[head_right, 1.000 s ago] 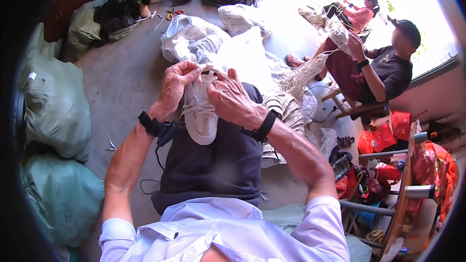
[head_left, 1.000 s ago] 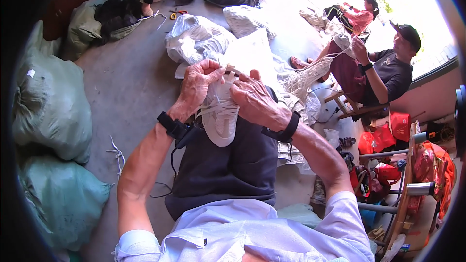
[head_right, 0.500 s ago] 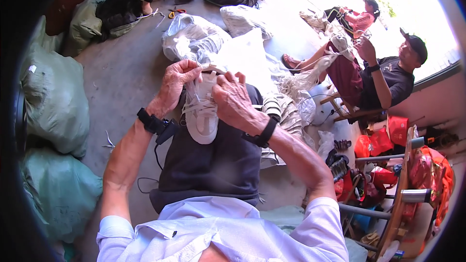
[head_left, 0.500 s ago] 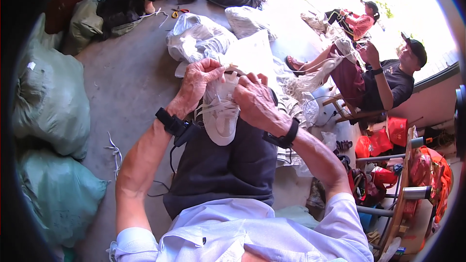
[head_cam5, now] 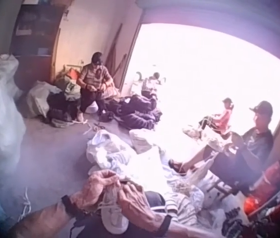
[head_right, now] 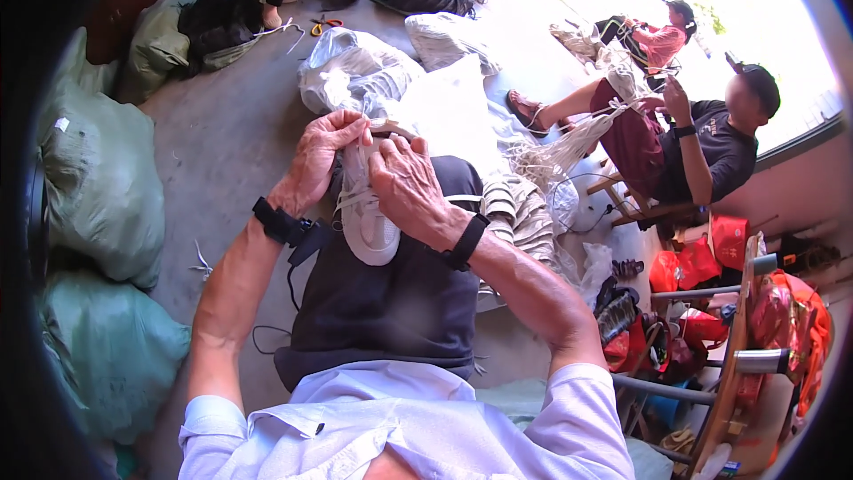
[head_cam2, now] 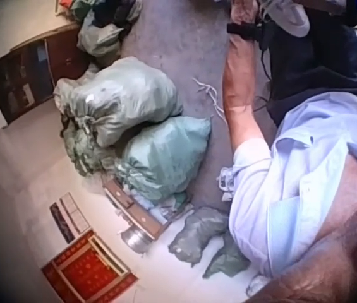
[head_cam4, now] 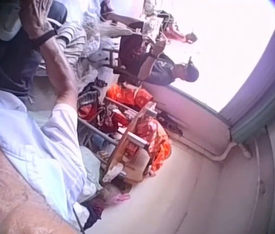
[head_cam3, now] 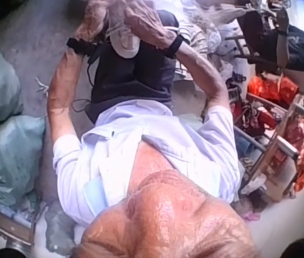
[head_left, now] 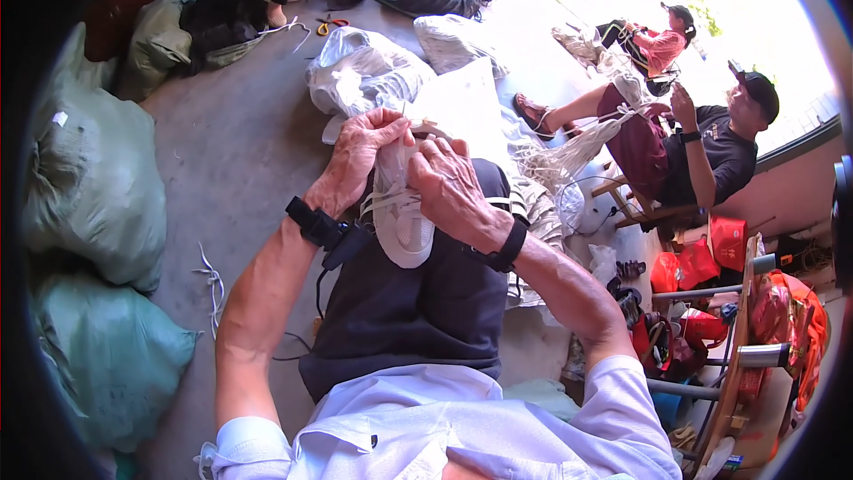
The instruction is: The recorder inserts white laces into a white athletic shoe.
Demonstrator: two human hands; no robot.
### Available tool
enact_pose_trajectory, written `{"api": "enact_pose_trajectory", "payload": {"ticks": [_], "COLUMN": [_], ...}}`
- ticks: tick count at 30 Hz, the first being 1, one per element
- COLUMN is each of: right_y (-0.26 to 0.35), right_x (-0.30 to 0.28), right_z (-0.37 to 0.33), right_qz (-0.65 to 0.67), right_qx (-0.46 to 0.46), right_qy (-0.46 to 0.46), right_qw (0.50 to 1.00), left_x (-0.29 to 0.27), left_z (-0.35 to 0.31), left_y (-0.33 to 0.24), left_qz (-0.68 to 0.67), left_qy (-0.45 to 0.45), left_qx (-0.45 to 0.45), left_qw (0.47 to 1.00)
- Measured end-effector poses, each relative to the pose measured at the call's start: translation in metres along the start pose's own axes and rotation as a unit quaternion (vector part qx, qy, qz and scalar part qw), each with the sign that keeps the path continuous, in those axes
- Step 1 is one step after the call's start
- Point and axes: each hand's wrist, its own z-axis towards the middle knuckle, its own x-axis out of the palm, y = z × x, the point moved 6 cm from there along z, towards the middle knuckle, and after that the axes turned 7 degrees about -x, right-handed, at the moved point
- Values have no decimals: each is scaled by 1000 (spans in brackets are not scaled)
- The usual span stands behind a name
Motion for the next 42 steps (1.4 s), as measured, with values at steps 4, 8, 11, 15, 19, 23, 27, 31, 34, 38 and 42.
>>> {"api": "enact_pose_trajectory", "payload": {"ticks": [4,8,11,15,19,23,27,31,34,38,42], "right_y": [8,1,2,-7,18,19,-61,-39,-7,-18,-50], "right_x": [5,-1,-14,-10,-16,-46,-53,-61,-61,-49,-27], "right_z": [3,2,9,5,20,42,40,50,59,33,-8], "right_qz": [-73,84,202,368,534,587,587,507,407,310,156], "right_qx": [-39,13,42,134,192,157,245,224,98,119,208], "right_qy": [6,-25,-106,-141,-77,-160,-260,-239,-189,-186,-191], "right_qw": [997,996,973,909,820,778,727,797,888,925,946], "left_x": [-3,-7,-3,-4,-6,-3,17,52,62,55,46], "left_z": [-2,-1,0,-4,5,1,-22,-63,-68,-56,-46], "left_y": [1,4,2,2,7,7,-13,-34,-21,-23,-28], "left_qz": [1,-20,-17,-31,-16,-43,156,435,622,690,687], "left_qy": [-7,-8,8,0,-5,15,-69,-106,-99,-124,-103], "left_qx": [10,12,13,-1,-7,16,110,343,358,311,209], "left_qw": [1000,1000,1000,1000,1000,999,979,826,689,641,689]}}
